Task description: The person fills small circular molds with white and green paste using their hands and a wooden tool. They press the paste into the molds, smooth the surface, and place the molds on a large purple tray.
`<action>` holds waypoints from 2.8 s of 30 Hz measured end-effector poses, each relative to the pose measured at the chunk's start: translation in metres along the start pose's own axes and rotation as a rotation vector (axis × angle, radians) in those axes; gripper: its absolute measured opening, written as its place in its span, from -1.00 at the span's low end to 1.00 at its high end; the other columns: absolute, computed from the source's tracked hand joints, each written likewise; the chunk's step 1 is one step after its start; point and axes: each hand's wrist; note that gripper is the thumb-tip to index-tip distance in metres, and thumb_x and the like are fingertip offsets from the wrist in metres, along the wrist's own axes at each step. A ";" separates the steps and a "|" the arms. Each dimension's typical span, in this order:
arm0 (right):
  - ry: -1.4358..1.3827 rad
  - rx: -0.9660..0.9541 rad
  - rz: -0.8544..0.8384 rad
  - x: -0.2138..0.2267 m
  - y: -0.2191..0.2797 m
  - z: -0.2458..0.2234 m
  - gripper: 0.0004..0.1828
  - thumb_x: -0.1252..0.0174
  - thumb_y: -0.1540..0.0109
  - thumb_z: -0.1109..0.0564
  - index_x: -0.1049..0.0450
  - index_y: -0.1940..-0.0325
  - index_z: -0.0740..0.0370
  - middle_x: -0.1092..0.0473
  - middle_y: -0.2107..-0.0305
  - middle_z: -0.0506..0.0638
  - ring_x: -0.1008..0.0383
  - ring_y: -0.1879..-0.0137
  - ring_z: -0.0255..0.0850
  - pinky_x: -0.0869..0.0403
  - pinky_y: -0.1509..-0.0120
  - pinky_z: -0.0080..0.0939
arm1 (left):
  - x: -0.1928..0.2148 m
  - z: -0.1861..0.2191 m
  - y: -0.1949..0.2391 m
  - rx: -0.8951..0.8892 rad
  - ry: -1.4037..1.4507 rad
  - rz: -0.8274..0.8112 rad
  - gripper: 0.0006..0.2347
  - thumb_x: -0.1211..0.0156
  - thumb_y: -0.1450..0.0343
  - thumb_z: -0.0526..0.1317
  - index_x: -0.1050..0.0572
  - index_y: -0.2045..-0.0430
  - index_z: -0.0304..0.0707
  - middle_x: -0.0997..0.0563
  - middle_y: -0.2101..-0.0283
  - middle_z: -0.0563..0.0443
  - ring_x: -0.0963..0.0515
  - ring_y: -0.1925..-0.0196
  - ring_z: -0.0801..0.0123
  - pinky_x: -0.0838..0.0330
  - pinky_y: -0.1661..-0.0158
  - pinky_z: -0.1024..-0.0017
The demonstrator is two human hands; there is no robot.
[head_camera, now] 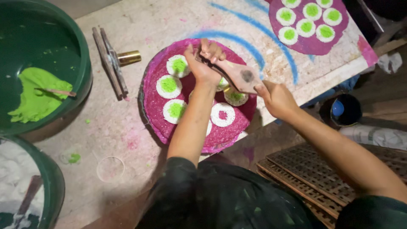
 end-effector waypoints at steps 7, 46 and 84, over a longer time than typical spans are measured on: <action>-0.196 -0.114 -0.305 0.012 0.033 -0.019 -0.27 0.29 -0.42 -0.32 -0.50 0.26 0.37 -0.42 0.58 0.23 -0.45 0.42 -0.01 -0.45 0.24 0.04 | -0.024 0.024 0.064 0.029 0.058 0.084 -0.68 0.16 -0.45 0.10 -0.24 0.60 -0.07 -0.16 0.61 0.21 -0.19 0.55 0.47 -0.21 0.33 0.39; -0.539 0.092 0.110 -0.045 0.045 0.035 -0.34 0.07 -0.43 -0.35 -0.43 0.22 0.36 -0.26 0.64 -0.08 -0.23 0.47 -0.36 -0.23 0.40 -0.26 | 0.041 0.022 0.163 -0.050 -2.138 -0.274 -0.48 -0.01 -0.44 -0.35 -0.22 -0.40 -0.18 -0.67 0.28 -0.11 -0.63 0.43 0.20 -0.50 0.43 0.26; -1.108 0.097 0.340 -0.100 0.103 0.111 -0.28 0.09 -0.40 -0.50 -0.28 0.24 0.27 -0.27 0.50 -0.06 -0.24 0.43 -0.32 -0.19 0.37 -0.31 | -0.066 0.029 0.211 -0.236 -2.506 0.026 -0.58 -0.24 -0.38 -0.17 -0.47 -0.18 0.02 -0.37 -0.29 -0.15 -0.29 -0.30 -0.10 -0.09 -0.27 -0.03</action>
Point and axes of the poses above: each hand's wrist, its own y-axis away from the middle knuckle, its own x-axis out of the back of the hand, z = x × y
